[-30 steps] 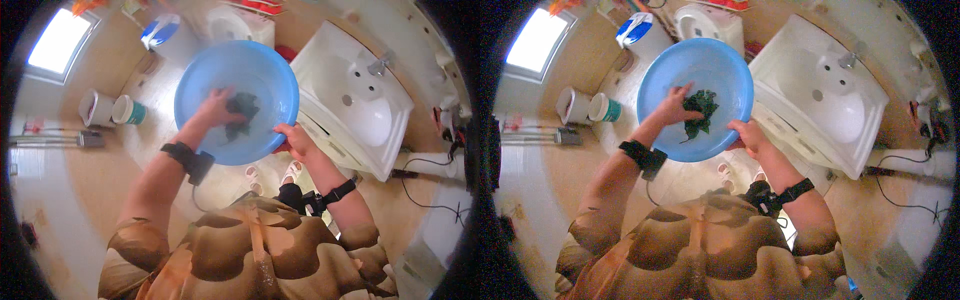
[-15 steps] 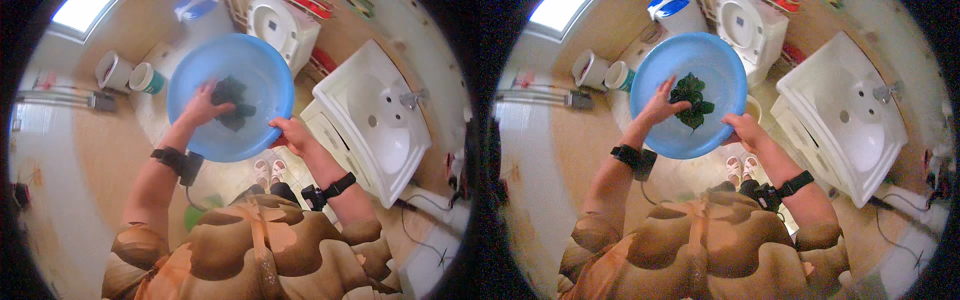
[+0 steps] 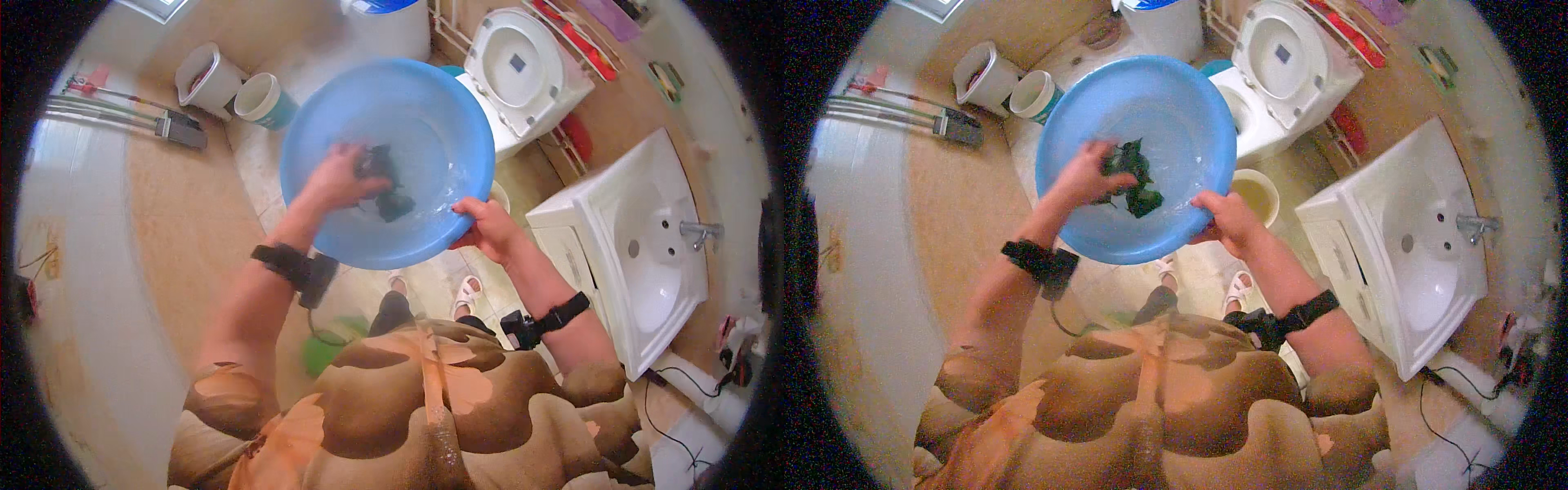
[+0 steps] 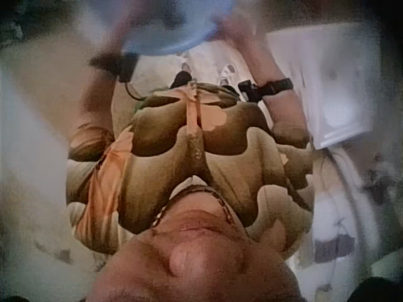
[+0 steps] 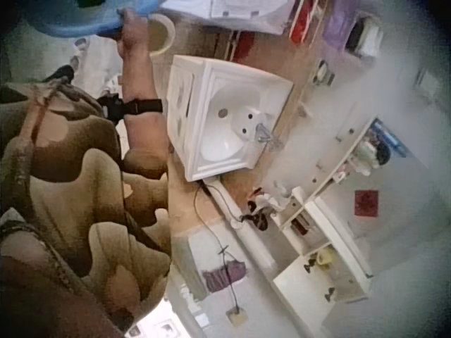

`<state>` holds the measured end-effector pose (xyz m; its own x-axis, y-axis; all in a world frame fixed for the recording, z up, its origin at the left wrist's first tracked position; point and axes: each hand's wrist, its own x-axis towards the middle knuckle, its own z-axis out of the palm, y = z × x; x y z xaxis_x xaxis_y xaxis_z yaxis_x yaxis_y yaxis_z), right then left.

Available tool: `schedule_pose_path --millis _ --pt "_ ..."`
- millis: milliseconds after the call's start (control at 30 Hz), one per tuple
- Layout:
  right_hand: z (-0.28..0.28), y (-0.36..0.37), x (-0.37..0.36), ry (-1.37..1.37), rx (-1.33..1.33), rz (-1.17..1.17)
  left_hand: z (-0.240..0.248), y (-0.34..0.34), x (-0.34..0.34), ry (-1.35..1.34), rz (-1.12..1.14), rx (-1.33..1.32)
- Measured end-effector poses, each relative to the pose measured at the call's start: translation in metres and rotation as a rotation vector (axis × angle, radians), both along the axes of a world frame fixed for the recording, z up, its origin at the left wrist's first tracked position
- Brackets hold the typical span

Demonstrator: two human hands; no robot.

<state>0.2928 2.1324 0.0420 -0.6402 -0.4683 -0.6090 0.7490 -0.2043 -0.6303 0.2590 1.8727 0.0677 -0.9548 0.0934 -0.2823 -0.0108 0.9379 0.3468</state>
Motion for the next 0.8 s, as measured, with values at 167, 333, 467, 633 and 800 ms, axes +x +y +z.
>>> schedule_pose_path --millis 167,333,467,633,800 --pt "0.011 -0.074 -0.033 -0.035 -0.008 -0.038 -0.018 -0.108 -0.038 -0.248 0.069 0.353" --pt "0.007 -0.102 -0.054 -0.080 -0.050 -0.003 0.032 -0.124 -0.064 -0.341 0.363 0.342" --pt "0.007 -0.142 -0.069 -0.077 -0.044 -0.004 0.006 -0.143 -0.062 0.046 -0.027 -0.053" --pt "-0.006 -0.171 -0.111 -0.120 -0.047 -0.011 0.010 -0.162 -0.092 -0.301 -0.008 0.087" --pt "-0.009 -0.183 -0.159 -0.074 -0.071 0.060 0.027 -0.190 -0.131 -0.171 0.214 -0.118"
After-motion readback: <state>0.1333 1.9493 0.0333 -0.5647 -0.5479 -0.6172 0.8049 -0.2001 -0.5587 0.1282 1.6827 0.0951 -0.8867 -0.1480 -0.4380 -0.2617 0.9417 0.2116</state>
